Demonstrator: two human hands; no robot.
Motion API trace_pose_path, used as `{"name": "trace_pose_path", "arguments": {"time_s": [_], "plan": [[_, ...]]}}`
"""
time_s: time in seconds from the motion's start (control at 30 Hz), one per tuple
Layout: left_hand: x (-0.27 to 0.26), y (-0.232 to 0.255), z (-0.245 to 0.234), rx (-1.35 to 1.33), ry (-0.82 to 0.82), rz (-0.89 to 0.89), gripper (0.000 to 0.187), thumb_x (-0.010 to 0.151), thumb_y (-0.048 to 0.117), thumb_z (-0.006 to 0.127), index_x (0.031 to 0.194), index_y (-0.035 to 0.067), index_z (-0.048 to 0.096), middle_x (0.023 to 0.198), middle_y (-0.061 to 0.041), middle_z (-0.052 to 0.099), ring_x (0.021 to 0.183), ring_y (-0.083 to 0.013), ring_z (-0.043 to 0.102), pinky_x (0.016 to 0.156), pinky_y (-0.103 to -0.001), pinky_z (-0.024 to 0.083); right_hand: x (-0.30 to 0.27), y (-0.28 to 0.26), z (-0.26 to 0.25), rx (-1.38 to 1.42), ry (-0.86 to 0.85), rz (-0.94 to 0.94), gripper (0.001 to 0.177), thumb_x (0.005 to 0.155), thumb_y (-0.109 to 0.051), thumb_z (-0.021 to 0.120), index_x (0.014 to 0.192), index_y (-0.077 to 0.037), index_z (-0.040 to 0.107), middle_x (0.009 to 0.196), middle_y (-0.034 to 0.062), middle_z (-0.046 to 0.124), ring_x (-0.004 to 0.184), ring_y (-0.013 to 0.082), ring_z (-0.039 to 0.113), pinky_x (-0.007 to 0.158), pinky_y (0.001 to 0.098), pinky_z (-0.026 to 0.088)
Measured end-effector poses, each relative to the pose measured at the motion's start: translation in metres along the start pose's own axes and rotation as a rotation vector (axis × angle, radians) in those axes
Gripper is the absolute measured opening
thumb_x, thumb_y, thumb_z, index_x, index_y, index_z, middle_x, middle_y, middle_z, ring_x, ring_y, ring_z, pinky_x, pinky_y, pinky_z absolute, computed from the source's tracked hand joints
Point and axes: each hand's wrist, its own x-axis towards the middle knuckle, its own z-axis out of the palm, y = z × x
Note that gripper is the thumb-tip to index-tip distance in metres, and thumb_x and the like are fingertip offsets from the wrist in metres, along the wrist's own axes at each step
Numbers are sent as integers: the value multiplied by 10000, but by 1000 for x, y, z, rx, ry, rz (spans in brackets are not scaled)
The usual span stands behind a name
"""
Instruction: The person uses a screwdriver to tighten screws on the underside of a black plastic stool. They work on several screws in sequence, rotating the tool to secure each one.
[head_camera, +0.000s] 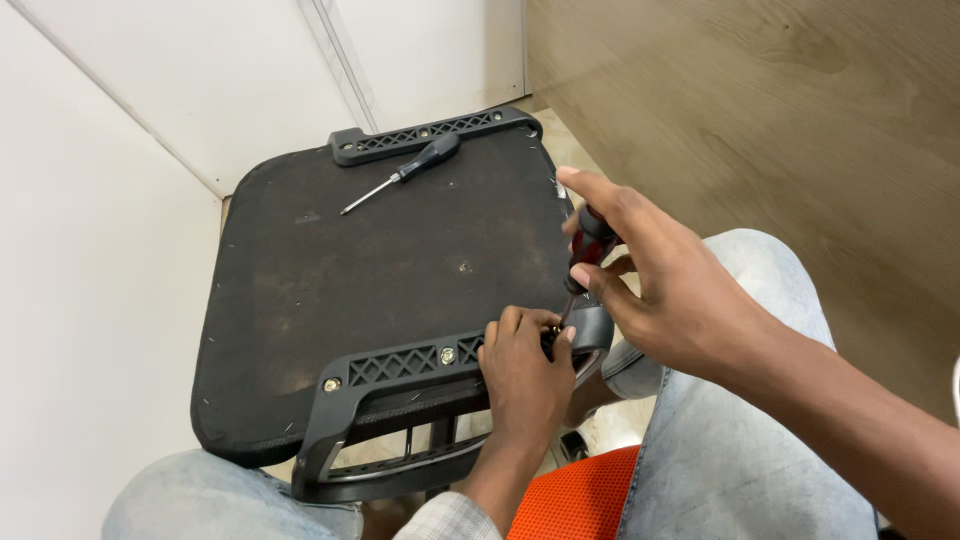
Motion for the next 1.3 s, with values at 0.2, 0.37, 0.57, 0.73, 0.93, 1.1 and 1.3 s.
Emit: {"name": "trace_pose_path", "arguments": {"time_s": [0.2, 0.37, 0.57, 0.73, 0.93, 1.1, 1.3], "plan": [[1, 0, 4, 16, 38, 13, 189, 925, 280, 713, 1037, 128, 731, 1009, 6, 632, 1012, -187, 578, 965, -400, 419, 4, 9, -6, -1, 2, 63, 632, 874, -110, 698, 1456, -229, 480, 1077, 58, 689, 972, 171, 736, 876, 342, 660], [3, 0, 2, 15, 15, 10, 213, 915, 271, 721, 1060, 115, 725, 1024, 1, 631, 1013, -189, 577, 973, -403, 411, 7, 9, -7, 77, -33, 9, 684, 911, -124, 686, 1540, -201, 428, 1171, 58, 659, 986, 184, 712, 862, 369, 625], [3, 0, 2, 33, 4, 13, 213, 927, 275, 713, 1064, 114, 733, 1012, -3, 641, 1002, -186, 582, 971, -393, 421, 6, 8, -6, -97, -66, 154, 683, 870, -199, 736, 1488, -283, 458, 1082, 36, 705, 980, 164, 727, 821, 371, 641], [4, 0, 0, 2, 9, 13, 250, 912, 285, 724, 1082, 102, 718, 999, -7, 644, 984, -188, 587, 946, -400, 427, 8, 6, -5, 76, -73, 42, 733, 906, -101, 660, 1567, -222, 369, 1225, 59, 649, 1071, 187, 704, 881, 364, 632], [9, -1, -10, 53, -65, 86, 201, 933, 253, 707, 1070, 108, 739, 1000, -20, 658, 973, -206, 601, 927, -387, 470, 15, 0, -4, -60, -86, 121, 718, 905, -153, 709, 1550, -249, 408, 1168, 74, 675, 1035, 187, 707, 846, 376, 625], [17, -5, -26, -8, -210, 75, 212, 924, 252, 708, 1065, 96, 730, 1006, -23, 658, 990, -199, 620, 920, -368, 496, 19, -6, -5, 36, -134, 104, 713, 908, -82, 623, 1554, -219, 354, 1243, 59, 668, 1008, 187, 730, 868, 385, 625], [16, -5, -27, -46, -204, 74, 219, 926, 256, 710, 1066, 88, 728, 1015, -25, 655, 994, -199, 618, 924, -366, 495, 23, -11, -4, -71, -93, 142, 721, 879, -145, 689, 1540, -225, 414, 1171, 87, 667, 1024, 197, 713, 840, 408, 621]]}}
